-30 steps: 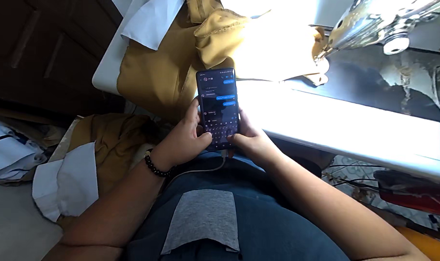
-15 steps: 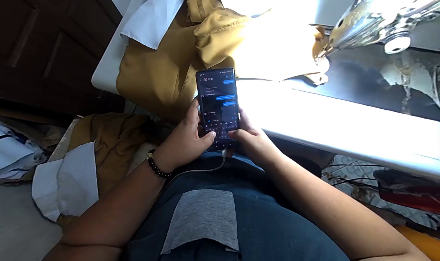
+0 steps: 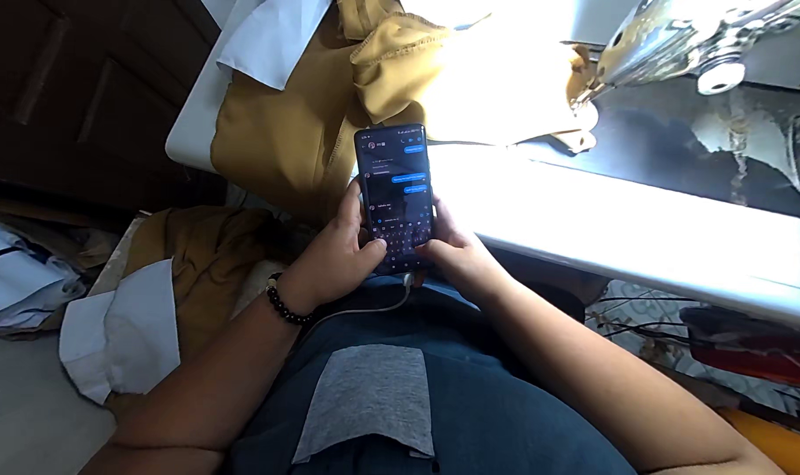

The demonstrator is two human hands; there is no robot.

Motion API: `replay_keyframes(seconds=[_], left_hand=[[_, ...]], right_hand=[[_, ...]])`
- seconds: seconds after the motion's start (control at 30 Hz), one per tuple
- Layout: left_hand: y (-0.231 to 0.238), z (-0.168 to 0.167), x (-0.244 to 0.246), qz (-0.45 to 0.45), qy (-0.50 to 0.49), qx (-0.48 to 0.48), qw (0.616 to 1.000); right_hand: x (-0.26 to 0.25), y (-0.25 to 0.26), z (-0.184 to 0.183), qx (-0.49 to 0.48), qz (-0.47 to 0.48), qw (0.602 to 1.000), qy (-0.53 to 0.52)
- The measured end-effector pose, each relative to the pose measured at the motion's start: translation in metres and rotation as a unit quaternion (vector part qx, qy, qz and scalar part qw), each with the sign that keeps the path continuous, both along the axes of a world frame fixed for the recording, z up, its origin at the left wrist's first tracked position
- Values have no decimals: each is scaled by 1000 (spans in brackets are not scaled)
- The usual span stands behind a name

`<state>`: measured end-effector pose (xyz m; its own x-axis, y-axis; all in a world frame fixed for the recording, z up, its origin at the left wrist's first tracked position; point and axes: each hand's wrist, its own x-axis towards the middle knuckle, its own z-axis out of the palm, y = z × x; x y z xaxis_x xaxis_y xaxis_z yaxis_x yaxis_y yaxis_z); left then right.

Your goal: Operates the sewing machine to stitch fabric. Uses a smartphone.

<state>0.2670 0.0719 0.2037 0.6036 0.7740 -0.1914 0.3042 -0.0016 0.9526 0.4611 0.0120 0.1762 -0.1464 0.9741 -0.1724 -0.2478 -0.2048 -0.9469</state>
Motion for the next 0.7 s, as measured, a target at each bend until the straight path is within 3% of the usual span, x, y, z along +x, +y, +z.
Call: replay_keyframes(seconds=[0.7], left_hand=[[-1,2,0,-8,1,4,1000]], right_hand=[[-4,1,-1,6,-17,1000,-21]])
